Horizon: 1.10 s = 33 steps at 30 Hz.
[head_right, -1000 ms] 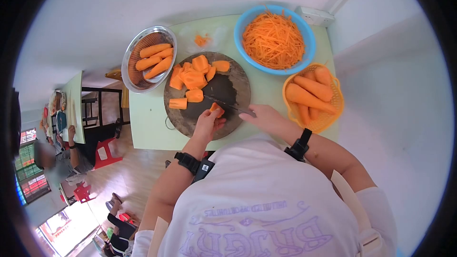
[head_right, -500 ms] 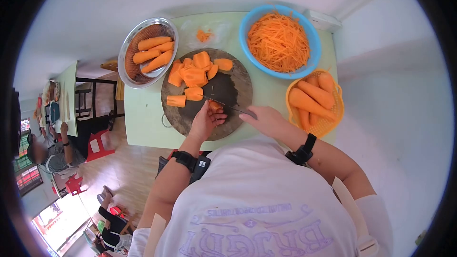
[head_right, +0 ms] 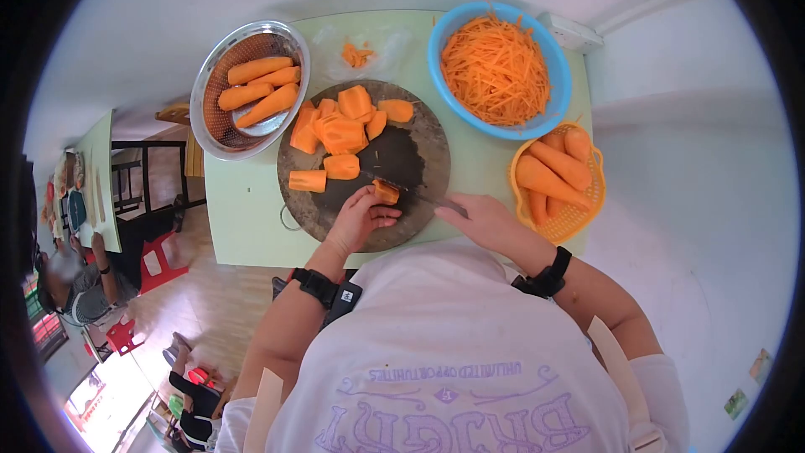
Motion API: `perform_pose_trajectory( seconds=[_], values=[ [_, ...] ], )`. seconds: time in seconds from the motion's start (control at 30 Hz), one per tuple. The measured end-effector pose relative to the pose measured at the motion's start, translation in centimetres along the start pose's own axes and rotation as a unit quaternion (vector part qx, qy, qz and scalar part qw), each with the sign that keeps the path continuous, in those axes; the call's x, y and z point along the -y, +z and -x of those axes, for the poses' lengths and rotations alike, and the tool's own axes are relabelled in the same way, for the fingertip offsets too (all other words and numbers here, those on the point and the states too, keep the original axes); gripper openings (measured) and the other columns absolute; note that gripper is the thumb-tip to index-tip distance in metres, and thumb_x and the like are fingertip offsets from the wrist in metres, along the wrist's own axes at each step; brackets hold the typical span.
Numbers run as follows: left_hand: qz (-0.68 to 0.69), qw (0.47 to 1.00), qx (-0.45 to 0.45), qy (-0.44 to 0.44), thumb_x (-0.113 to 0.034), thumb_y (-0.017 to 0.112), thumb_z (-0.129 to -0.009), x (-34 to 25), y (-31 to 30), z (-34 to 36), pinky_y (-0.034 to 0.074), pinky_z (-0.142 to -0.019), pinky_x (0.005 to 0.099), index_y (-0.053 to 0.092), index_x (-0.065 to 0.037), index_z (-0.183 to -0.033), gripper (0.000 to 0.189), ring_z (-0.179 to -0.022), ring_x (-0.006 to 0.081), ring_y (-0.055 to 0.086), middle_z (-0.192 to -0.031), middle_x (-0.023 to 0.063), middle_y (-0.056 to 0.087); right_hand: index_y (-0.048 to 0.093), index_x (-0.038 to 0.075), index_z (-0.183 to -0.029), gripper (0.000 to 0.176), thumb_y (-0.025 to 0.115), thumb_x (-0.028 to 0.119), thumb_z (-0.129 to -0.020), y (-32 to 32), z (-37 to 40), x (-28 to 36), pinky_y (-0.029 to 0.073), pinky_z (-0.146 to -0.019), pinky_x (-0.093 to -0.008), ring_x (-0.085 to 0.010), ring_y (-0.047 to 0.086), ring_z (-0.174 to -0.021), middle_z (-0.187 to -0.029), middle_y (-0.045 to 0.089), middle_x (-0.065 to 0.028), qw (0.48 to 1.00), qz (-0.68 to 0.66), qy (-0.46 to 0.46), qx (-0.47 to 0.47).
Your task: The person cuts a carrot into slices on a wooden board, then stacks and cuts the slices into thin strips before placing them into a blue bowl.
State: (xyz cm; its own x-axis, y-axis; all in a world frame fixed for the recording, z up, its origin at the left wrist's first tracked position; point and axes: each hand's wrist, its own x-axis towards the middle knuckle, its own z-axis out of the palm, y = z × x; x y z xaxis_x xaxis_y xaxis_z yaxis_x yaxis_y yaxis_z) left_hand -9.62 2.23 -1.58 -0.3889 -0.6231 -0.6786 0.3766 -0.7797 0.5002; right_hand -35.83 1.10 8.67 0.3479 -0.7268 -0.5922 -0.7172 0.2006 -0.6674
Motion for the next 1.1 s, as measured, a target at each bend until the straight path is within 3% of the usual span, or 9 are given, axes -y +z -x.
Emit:
perform_pose_trajectory(
  seconds=[0.23, 0.43, 0.57, 0.67, 0.77, 0.83, 0.97, 1.03, 1.1],
  values=[
    [0.022, 0.996, -0.01, -0.085, -0.024, 0.054, -0.097, -2.2, 0.9, 1.5, 0.055, -0.08, 0.0348, 0.048, -0.004, -0.122, 0.033, -0.098, 0.028, 0.067, -0.118, 0.0152, 0.058, 0.064, 0.0, -0.105, 0.032, 0.058, 0.031, -0.096, -0.1, 0.6, 0.5, 0.048, -0.069, -0.0368, -0.028, 0.061, -0.073, -0.08, 0.064, -0.0168, 0.999, 0.016, -0.024, -0.017],
    [-0.11, 0.99, -0.076, -0.036, -0.011, 0.05, -0.095, -1.1, 0.6, 0.9, 0.056, -0.073, 0.0289, 0.048, -0.002, -0.126, 0.032, -0.09, 0.0222, 0.069, -0.11, 0.0113, 0.062, 0.063, 0.0, -0.106, 0.033, 0.057, 0.031, -0.098, -0.5, 1.5, -0.9, 0.046, -0.064, -0.0329, -0.0189, 0.054, -0.066, -0.075, 0.059, -0.0086, 0.999, -0.038, -0.03, -0.001],
    [-0.2, 0.976, -0.081, -0.011, -0.005, 0.048, -0.092, -2.2, 0.5, 0.2, 0.055, -0.071, 0.0285, 0.053, -0.005, -0.122, 0.03, -0.084, 0.0187, 0.07, -0.104, 0.0064, 0.065, 0.064, -0.001, -0.106, 0.037, 0.059, 0.034, -0.096, -0.9, 2.2, -1.7, 0.046, -0.067, -0.0353, -0.0234, 0.055, -0.07, -0.077, 0.061, -0.0154, 0.994, -0.098, 0.033, -0.026],
    [-0.354, 0.934, -0.049, -0.018, -0.004, 0.048, -0.091, -3.2, 0.0, -1.1, 0.054, -0.067, 0.0275, 0.058, -0.004, -0.116, 0.027, -0.077, 0.0153, 0.069, -0.098, 0.0051, 0.066, 0.064, -0.002, -0.105, 0.037, 0.059, 0.034, -0.096, -1.2, 2.5, -2.3, 0.045, -0.066, -0.0339, -0.0203, 0.052, -0.069, -0.076, 0.058, -0.014, 0.991, -0.121, 0.027, -0.058],
    [-0.535, 0.841, -0.063, 0.046, -0.006, 0.051, -0.091, -2.8, -0.7, -2.7, 0.054, -0.069, 0.0327, 0.06, -0.004, -0.112, 0.023, -0.079, 0.021, 0.068, -0.1, 0.0088, 0.065, 0.063, -0.002, -0.105, 0.039, 0.058, 0.035, -0.096, -1.4, 2.6, -2.6, 0.046, -0.068, -0.0353, -0.0239, 0.056, -0.072, -0.08, 0.061, -0.0164, 0.994, -0.082, 0.023, -0.062],
    [-0.723, 0.647, -0.147, 0.191, -0.007, 0.054, -0.091, -2.8, 0.8, -2.3, 0.054, -0.076, 0.0388, 0.06, -0.004, -0.112, 0.022, -0.085, 0.0303, 0.066, -0.099, 0.0134, 0.063, 0.064, -0.002, -0.105, 0.04, 0.056, 0.037, -0.097, -1.0, 2.4, -3.3, 0.048, -0.072, -0.0377, -0.0299, 0.061, -0.079, -0.086, 0.064, -0.0198, 0.996, -0.058, 0.007, -0.072],
    [-0.676, 0.653, -0.247, 0.237, -0.005, 0.059, -0.087, -3.4, 2.4, -1.1, 0.052, -0.08, 0.0433, 0.061, -0.008, -0.109, 0.023, -0.091, 0.0365, 0.061, -0.103, 0.015, 0.06, 0.064, -0.001, -0.105, 0.042, 0.055, 0.039, -0.097, -0.6, 2.0, -3.9, 0.049, -0.075, -0.0405, -0.035, 0.062, -0.084, -0.091, 0.066, -0.0223, 0.995, -0.05, -0.004, -0.084],
    [-0.676, 0.599, -0.2, 0.38, -0.01, 0.066, -0.081, -2.6, 1.3, -0.8, 0.05, -0.083, 0.0428, 0.06, -0.011, -0.109, 0.029, -0.096, 0.0315, 0.06, -0.105, 0.0108, 0.057, 0.064, 0.0, -0.107, 0.042, 0.056, 0.04, -0.096, -0.8, 1.9, -3.2, 0.049, -0.075, -0.0415, -0.0353, 0.063, -0.084, -0.092, 0.066, -0.022, 0.995, -0.051, -0.026, -0.081],
    [-0.71, 0.579, -0.127, 0.38, -0.01, 0.067, -0.079, -1.5, 1.6, -0.5, 0.048, -0.086, 0.0418, 0.06, -0.011, -0.107, 0.029, -0.099, 0.03, 0.058, -0.107, 0.0094, 0.057, 0.065, 0.001, -0.108, 0.043, 0.056, 0.041, -0.096, -0.7, 1.3, -3.8, 0.049, -0.075, -0.0417, -0.0355, 0.063, -0.084, -0.091, 0.066, -0.0215, 0.996, -0.047, -0.016, -0.07]
  ],
)
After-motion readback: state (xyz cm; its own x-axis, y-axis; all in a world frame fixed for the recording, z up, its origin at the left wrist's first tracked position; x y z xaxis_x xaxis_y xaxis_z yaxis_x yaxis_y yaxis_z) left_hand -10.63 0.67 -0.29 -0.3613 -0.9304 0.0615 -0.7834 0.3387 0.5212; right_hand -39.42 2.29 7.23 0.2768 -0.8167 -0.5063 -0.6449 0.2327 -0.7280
